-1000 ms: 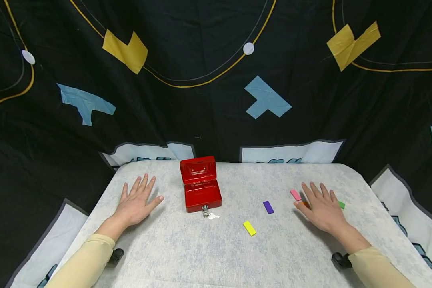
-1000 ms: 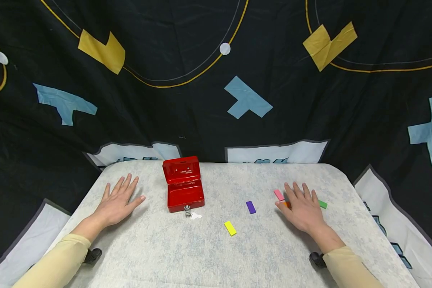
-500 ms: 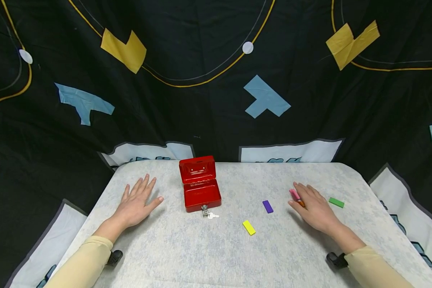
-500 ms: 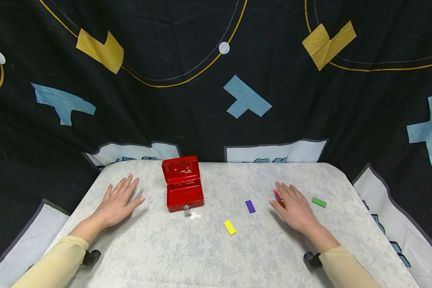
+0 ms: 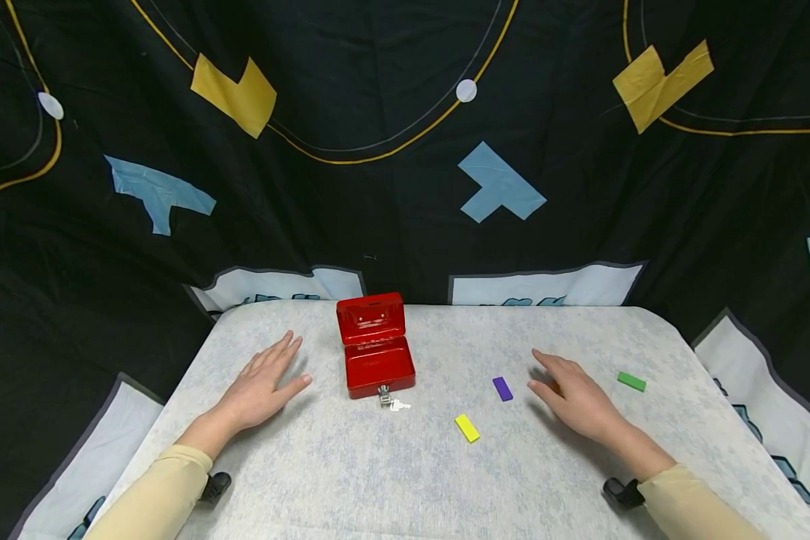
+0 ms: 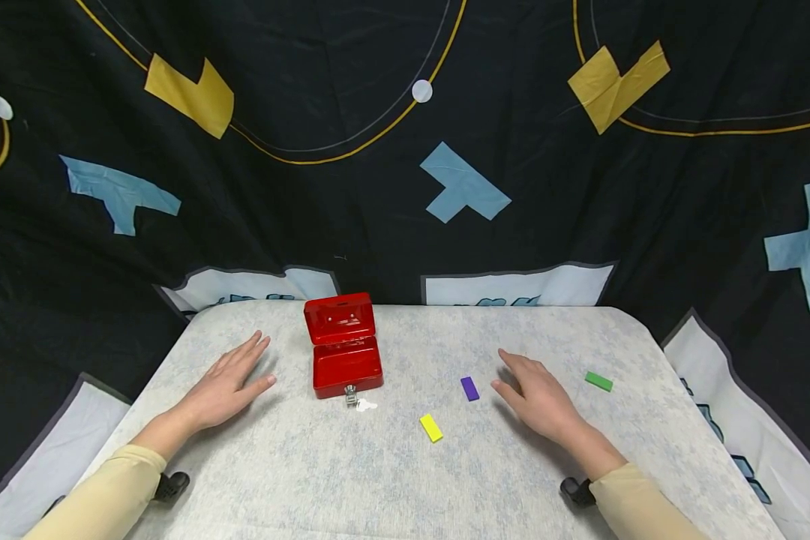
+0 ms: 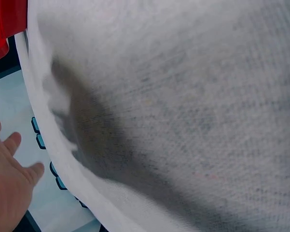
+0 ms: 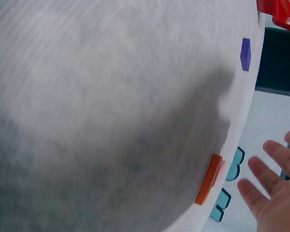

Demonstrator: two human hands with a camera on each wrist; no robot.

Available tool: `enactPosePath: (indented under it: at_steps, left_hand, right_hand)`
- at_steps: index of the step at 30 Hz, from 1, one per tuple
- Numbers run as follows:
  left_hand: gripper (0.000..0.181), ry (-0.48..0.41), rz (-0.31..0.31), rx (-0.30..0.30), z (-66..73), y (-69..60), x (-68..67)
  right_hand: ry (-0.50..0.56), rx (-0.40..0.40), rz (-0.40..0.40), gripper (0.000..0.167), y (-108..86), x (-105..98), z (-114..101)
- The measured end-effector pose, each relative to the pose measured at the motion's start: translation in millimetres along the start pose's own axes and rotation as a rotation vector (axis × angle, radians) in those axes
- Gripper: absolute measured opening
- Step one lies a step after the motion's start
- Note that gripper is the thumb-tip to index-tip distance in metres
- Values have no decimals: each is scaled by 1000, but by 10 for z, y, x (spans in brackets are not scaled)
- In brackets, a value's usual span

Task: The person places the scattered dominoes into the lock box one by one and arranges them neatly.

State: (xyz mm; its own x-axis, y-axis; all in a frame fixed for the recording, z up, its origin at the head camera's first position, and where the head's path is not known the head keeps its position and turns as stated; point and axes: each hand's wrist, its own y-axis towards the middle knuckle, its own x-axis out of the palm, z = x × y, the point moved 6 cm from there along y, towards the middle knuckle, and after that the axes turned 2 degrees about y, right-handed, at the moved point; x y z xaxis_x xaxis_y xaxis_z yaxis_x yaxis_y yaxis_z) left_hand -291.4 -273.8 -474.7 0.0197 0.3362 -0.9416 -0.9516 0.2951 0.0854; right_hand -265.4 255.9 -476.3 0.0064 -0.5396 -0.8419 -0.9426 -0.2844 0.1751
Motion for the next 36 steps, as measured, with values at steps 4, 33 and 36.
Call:
enactPosePath:
  at_steps: [4,33,36]
  left_hand:
    - [83,-43,0,12,28,4,19]
    - [66,-246,-72,56,439,146,193]
    - [64,-257,-83,57,481,168,205]
  right_hand:
    - [23,-40,-18,65,-12,46,-80]
    - [43,-149,-224,51,-9,452,-564]
    - [37,-165,-236,50,-6,481,-601]
